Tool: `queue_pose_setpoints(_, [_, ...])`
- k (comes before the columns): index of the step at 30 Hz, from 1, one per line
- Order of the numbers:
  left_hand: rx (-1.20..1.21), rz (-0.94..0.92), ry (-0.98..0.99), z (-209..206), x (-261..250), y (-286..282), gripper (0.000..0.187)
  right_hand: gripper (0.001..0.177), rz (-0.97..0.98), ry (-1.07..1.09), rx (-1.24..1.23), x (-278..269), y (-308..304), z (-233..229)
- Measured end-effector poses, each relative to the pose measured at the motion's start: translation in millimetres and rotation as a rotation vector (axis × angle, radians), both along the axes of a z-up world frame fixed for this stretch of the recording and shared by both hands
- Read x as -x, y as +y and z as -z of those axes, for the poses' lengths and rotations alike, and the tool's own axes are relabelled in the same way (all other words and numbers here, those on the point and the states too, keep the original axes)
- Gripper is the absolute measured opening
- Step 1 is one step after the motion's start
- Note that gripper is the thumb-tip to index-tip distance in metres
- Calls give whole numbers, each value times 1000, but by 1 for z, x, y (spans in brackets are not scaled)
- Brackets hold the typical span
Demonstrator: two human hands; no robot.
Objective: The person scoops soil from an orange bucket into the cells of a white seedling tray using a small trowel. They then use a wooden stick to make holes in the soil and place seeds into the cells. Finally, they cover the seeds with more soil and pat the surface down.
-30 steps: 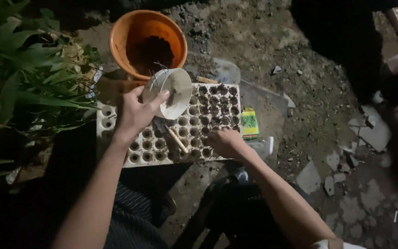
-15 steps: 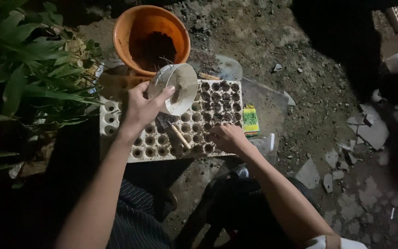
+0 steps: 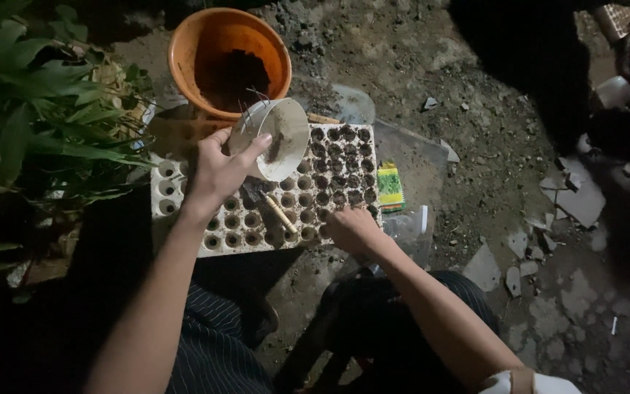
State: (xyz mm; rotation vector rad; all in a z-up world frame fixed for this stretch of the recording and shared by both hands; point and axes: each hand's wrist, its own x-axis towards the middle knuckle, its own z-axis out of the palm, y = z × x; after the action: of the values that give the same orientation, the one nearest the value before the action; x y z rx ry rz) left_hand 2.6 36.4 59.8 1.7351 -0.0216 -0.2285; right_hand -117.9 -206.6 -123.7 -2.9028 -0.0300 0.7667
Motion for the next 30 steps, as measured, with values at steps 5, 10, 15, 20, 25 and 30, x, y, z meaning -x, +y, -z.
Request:
queue_pose_setpoints(5, [2, -33, 3, -6, -2, 2, 47, 34, -39, -25, 25, 3, 23, -34])
queue_pose_setpoints(10, [-17, -72, 6, -4, -8, 6, 45, 33, -96, -45, 57, 6, 17, -7])
queue_pose_setpoints(15, [-69, -69, 81, 0, -9, -4, 72, 27, -23, 127, -114, 0, 15, -39])
queue_pose_setpoints(20, [-40, -44, 109, -6, -3, -19, 69, 43, 180, 30, -300, -20, 18, -132])
queue_pose_setpoints(25, [63, -34, 125, 17, 17, -53, 35, 31, 449, -264, -675, -24, -7, -145])
queue_pose_setpoints(30, [-18, 121, 450, 20, 43, -88, 112, 32, 664, -255, -658, -19, -12, -122])
